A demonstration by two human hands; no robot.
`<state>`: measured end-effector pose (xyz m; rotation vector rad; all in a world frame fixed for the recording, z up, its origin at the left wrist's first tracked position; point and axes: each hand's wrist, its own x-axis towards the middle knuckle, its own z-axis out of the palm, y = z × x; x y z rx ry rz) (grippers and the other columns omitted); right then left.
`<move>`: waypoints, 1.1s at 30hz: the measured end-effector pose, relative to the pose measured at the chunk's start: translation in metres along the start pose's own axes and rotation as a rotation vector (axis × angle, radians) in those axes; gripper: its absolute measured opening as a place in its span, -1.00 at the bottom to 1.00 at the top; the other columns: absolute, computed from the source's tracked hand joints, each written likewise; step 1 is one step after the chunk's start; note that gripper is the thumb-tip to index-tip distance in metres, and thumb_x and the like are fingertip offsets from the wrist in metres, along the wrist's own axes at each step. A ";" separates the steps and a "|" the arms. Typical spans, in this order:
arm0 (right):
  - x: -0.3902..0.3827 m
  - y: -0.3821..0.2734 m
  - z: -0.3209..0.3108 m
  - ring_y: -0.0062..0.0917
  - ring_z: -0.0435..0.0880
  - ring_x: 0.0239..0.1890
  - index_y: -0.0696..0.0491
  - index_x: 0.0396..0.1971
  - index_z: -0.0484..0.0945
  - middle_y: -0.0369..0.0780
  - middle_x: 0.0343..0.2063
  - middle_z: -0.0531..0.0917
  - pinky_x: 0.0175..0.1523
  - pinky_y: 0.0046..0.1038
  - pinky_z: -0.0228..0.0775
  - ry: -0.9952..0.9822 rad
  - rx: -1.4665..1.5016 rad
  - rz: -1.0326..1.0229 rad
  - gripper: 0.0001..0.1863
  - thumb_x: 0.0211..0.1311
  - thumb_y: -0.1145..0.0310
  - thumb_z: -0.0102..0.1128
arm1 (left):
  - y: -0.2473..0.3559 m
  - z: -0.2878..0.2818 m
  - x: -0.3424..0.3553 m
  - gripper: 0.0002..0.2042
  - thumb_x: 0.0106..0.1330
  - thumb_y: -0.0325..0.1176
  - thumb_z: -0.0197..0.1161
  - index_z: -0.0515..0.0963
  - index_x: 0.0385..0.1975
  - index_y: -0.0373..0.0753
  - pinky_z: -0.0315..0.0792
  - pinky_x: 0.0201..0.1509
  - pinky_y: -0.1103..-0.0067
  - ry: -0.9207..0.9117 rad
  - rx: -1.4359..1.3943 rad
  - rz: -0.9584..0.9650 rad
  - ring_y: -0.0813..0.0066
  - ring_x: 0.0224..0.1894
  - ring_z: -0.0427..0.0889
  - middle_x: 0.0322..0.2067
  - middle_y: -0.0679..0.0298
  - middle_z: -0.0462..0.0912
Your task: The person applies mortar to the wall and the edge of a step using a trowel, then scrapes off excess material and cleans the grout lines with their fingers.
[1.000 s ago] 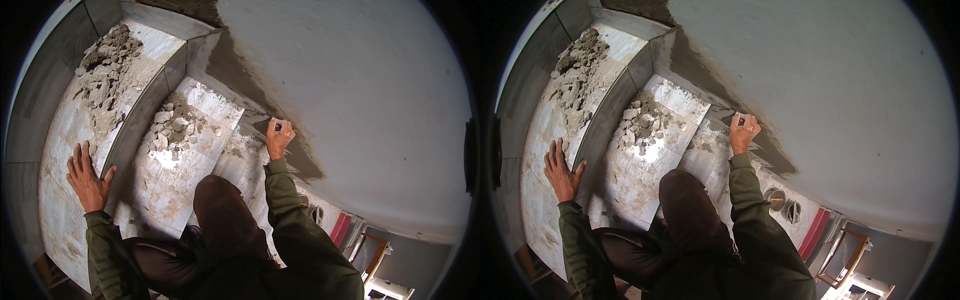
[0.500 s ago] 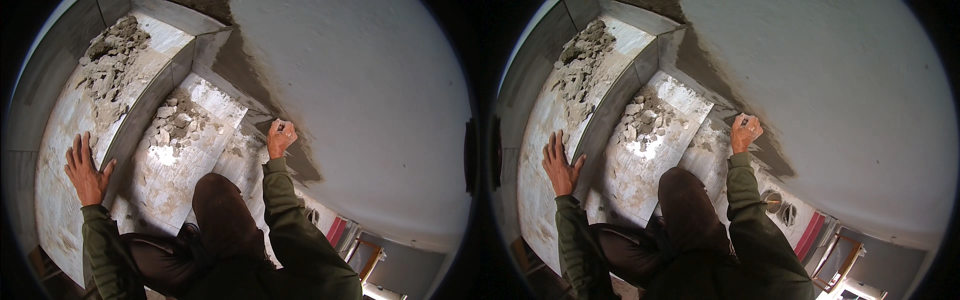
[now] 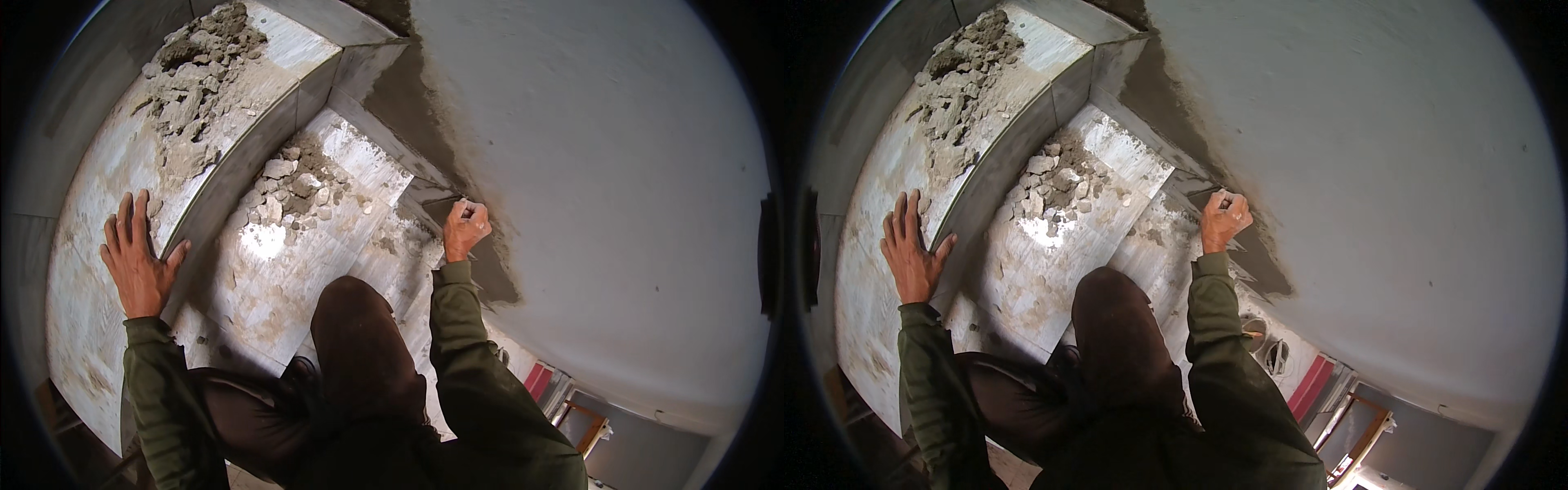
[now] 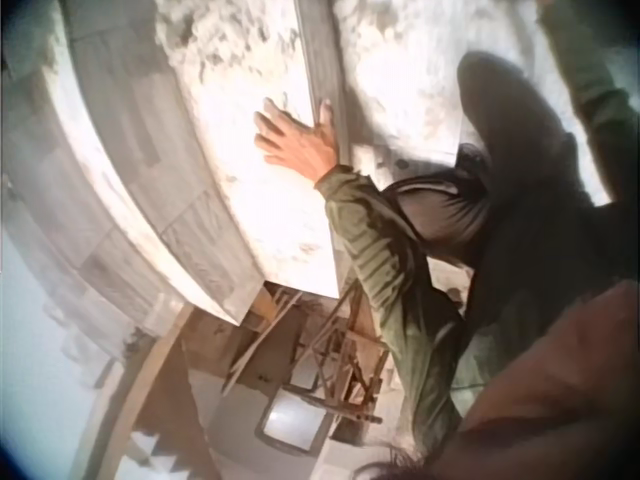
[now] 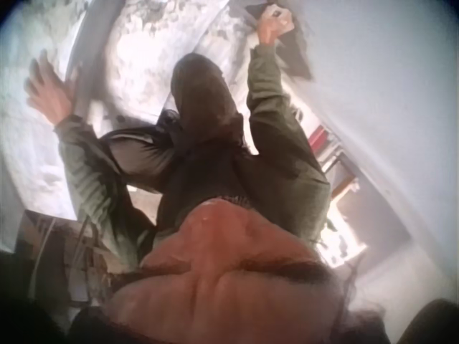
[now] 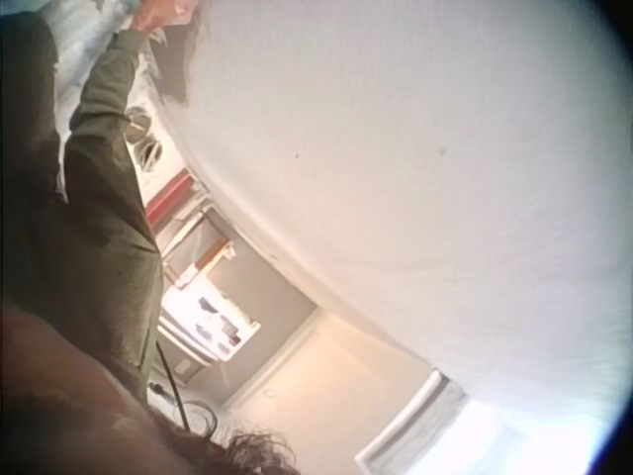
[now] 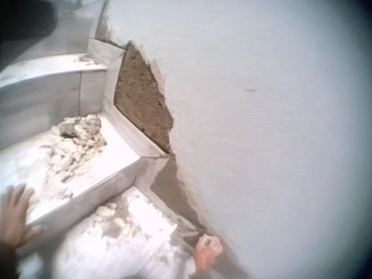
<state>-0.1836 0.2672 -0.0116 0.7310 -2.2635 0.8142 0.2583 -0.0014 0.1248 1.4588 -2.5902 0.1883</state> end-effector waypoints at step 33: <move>-0.011 -0.006 -0.041 -0.22 0.56 -0.08 0.06 -0.44 0.54 -0.12 -0.09 0.59 0.05 -0.23 0.32 -0.252 0.112 -0.059 -0.91 0.03 0.43 0.25 | 0.007 -0.003 0.000 -0.07 -0.10 -0.06 0.46 0.12 0.34 0.02 0.07 0.21 -0.06 0.003 -0.033 0.003 -0.10 0.29 0.12 0.31 0.21 0.17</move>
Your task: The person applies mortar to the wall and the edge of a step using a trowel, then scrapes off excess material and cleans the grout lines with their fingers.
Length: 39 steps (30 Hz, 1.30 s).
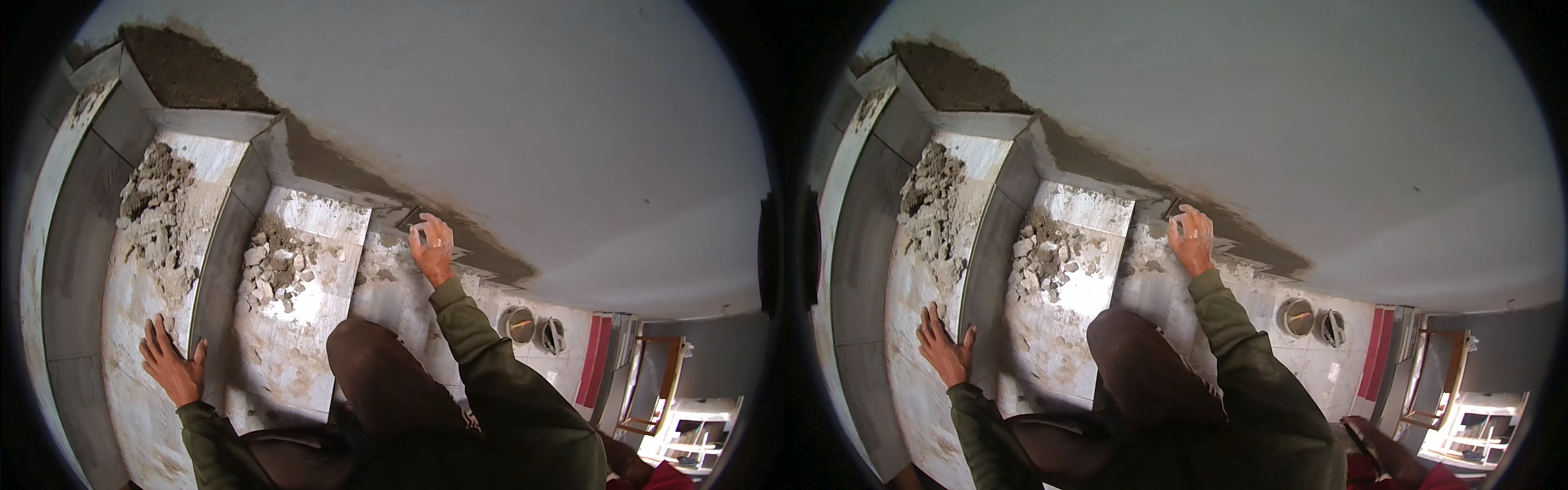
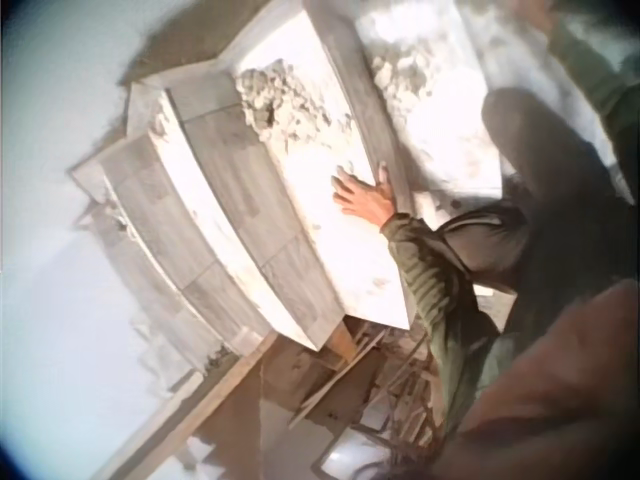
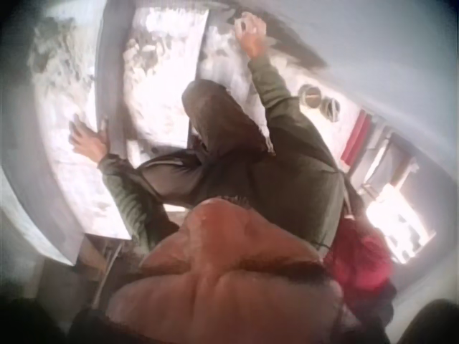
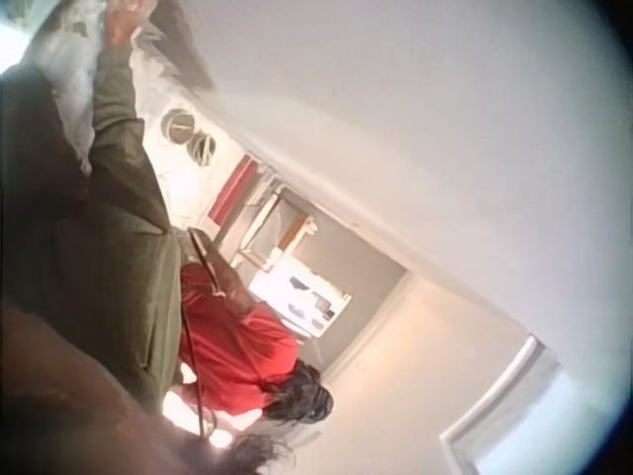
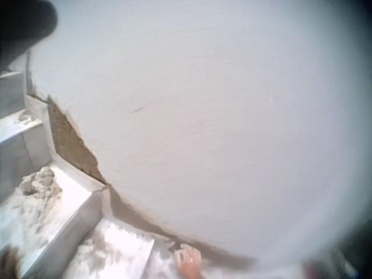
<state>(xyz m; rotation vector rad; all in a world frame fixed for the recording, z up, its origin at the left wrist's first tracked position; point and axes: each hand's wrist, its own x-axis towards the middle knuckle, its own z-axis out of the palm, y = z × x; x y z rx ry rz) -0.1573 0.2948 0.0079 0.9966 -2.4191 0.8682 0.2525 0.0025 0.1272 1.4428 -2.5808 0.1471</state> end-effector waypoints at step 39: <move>-0.031 -0.013 0.025 -0.23 0.54 -0.30 0.10 -0.48 0.53 -0.13 -0.29 0.61 -0.16 -0.26 0.37 0.151 0.186 0.252 -0.91 0.07 0.41 0.22 | -0.001 0.003 -0.001 -0.09 -0.11 0.05 0.43 0.17 0.31 -0.04 0.14 0.16 0.04 0.059 0.013 0.086 -0.01 0.24 0.18 0.29 0.19 0.21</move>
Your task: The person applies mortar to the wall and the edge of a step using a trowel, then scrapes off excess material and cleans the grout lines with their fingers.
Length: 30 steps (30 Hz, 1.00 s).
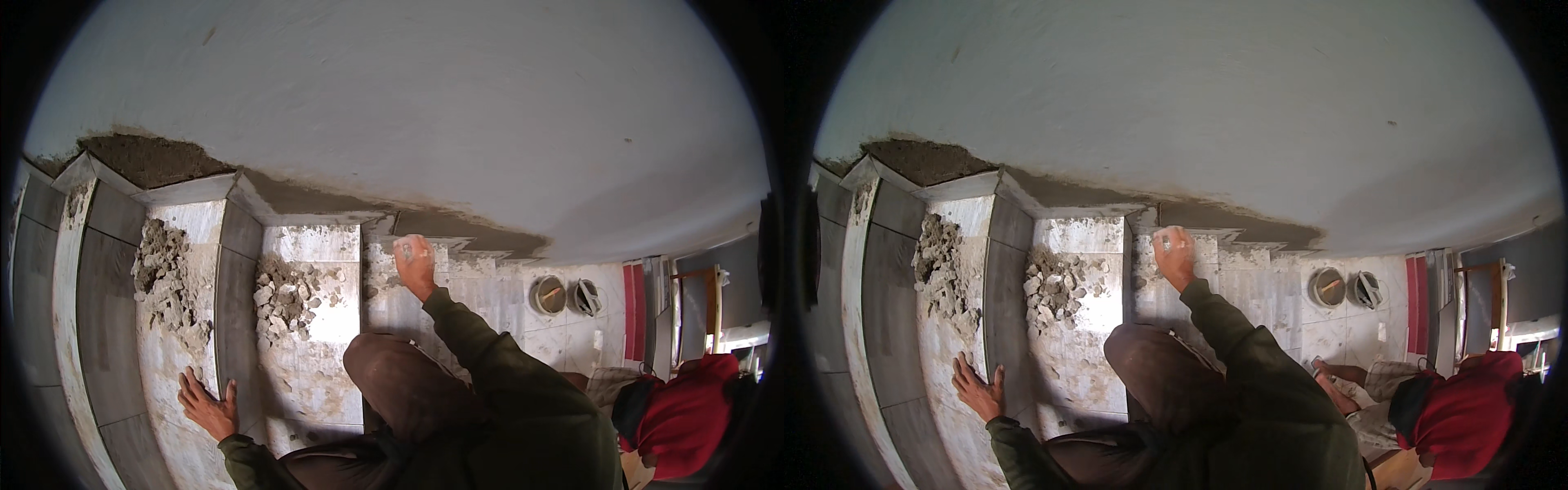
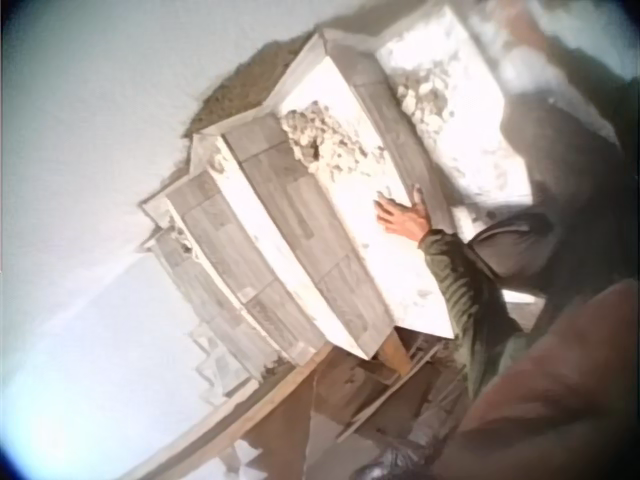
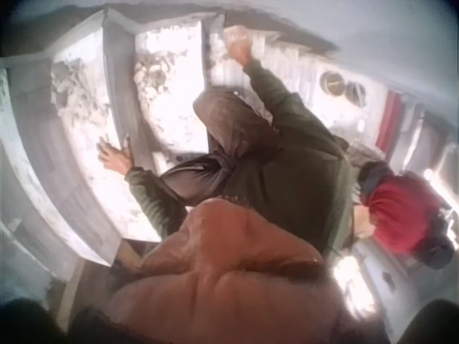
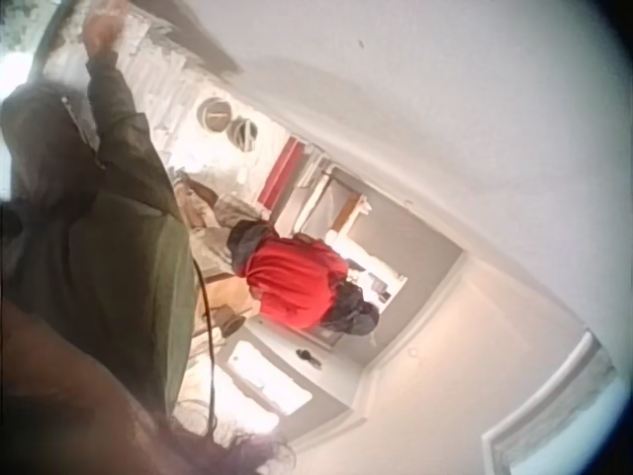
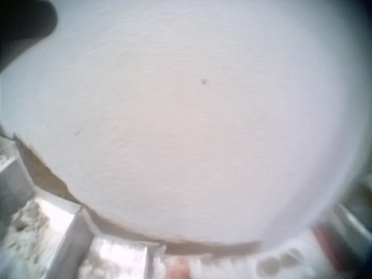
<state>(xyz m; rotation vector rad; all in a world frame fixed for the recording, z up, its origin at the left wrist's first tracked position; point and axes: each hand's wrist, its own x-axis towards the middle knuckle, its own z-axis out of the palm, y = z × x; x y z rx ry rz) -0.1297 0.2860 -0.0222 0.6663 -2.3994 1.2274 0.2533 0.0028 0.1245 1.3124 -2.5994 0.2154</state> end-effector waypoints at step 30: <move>0.038 -0.100 0.103 -0.28 0.53 -0.47 0.10 -0.51 0.55 -0.15 -0.58 0.55 -0.33 -0.28 0.34 -0.050 0.235 0.135 -0.82 0.12 0.30 0.23 | 0.003 -0.007 0.002 -0.05 -0.15 -0.02 0.48 0.14 0.32 -0.03 0.00 0.25 -0.04 -0.093 -0.033 -0.108 -0.08 0.31 0.08 0.32 0.18 0.15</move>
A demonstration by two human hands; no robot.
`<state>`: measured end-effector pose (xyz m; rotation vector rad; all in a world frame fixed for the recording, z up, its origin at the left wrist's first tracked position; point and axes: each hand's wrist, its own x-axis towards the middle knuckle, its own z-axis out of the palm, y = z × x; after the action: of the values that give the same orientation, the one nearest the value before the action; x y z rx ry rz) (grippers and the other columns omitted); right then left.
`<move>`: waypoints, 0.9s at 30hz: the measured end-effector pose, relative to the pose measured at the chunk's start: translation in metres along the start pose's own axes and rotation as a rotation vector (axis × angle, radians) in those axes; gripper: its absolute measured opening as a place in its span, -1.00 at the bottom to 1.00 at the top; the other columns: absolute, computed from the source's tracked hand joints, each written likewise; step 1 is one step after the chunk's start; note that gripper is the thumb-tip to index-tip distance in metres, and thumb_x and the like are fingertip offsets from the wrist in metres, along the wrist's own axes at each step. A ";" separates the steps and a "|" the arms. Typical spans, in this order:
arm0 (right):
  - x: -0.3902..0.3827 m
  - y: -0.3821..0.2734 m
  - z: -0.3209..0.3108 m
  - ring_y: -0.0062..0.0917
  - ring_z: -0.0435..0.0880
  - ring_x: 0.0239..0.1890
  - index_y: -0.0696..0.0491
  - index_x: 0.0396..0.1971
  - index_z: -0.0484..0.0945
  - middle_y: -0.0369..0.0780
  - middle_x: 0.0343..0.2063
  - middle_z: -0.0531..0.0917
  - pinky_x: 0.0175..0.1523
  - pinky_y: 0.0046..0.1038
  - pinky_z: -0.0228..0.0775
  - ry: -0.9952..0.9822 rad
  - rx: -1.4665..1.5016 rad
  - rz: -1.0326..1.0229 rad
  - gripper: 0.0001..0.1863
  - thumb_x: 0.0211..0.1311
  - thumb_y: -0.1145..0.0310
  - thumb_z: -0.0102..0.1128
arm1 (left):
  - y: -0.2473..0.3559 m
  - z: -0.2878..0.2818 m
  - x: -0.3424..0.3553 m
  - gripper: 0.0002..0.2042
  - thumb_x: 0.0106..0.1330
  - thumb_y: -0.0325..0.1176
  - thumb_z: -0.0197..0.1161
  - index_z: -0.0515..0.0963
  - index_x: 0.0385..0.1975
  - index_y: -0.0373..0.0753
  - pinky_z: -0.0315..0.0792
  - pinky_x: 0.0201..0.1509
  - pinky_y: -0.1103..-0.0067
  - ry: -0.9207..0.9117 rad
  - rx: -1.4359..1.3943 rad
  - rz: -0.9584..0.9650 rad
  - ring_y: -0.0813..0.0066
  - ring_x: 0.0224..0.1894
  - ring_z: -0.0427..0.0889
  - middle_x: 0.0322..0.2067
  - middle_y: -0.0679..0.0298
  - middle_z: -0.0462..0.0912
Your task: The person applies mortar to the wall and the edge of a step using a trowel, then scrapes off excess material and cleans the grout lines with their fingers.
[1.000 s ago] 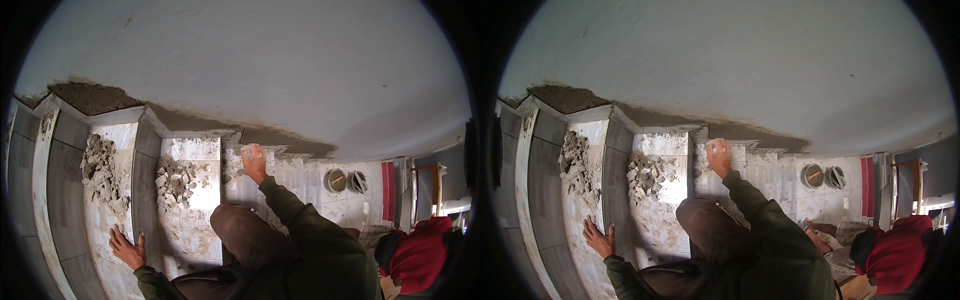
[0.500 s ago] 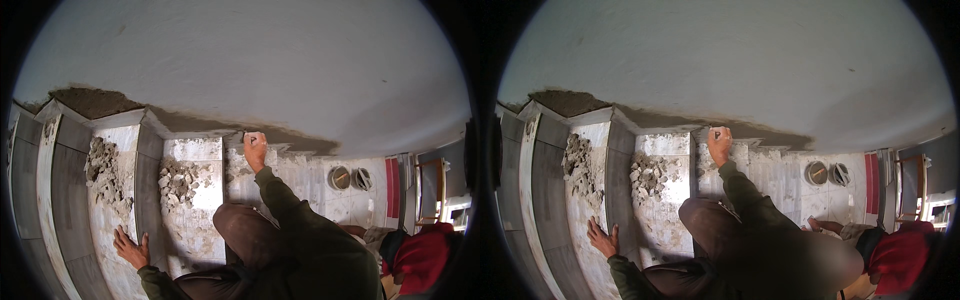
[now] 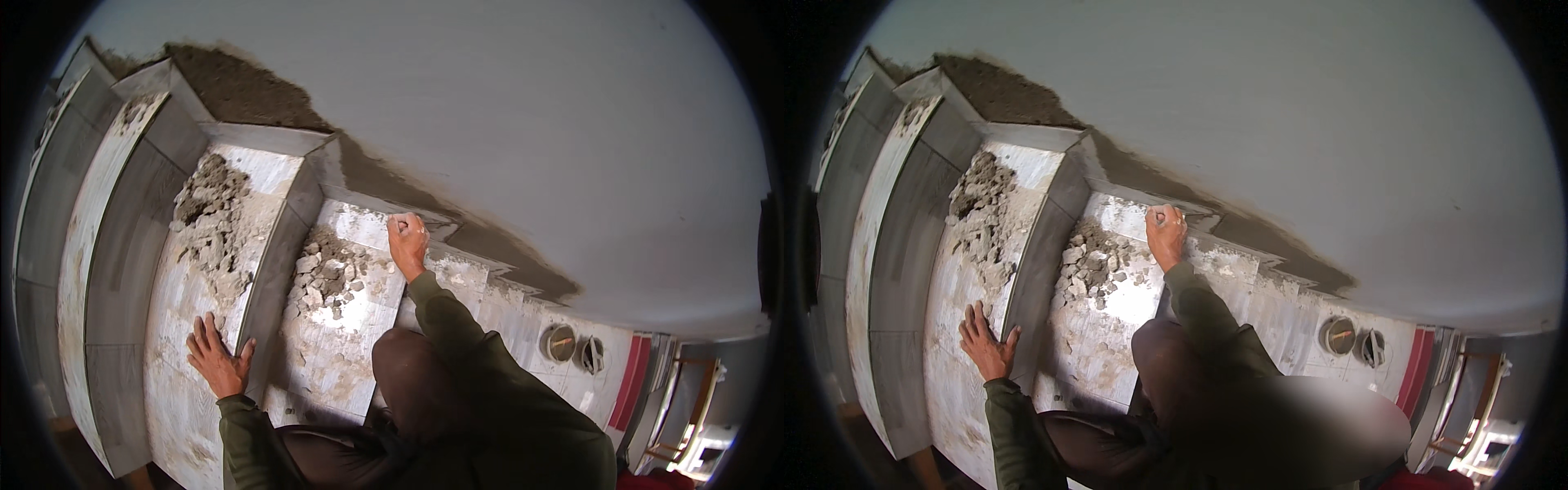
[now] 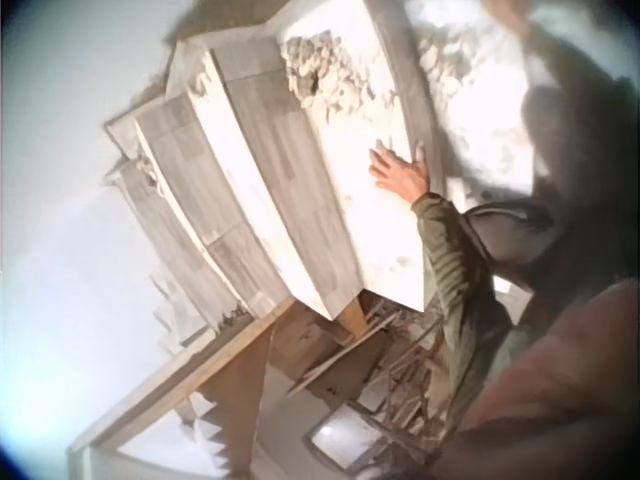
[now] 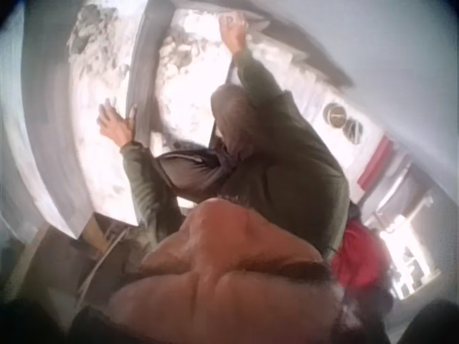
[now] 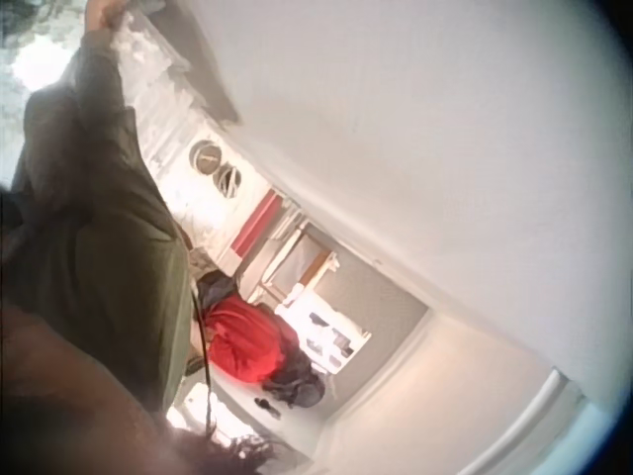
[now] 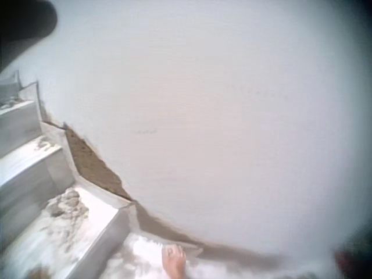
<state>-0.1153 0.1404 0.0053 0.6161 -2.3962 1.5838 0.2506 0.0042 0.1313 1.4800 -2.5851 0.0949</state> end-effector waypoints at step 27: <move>0.001 -0.042 0.084 -0.69 0.41 -0.57 0.16 -0.35 0.62 -0.38 -0.51 0.57 -0.44 -0.62 0.25 -0.076 0.695 0.687 -0.78 0.11 0.31 0.31 | 0.006 -0.012 0.000 -0.06 -0.15 0.06 0.45 0.16 0.31 0.00 -0.02 0.29 -0.03 -0.044 -0.015 -0.051 -0.02 0.32 0.06 0.31 0.23 0.13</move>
<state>-0.0922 0.0493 0.0065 -0.1077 -2.1812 2.7557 0.2465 0.0087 0.1435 1.5589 -2.5744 0.0368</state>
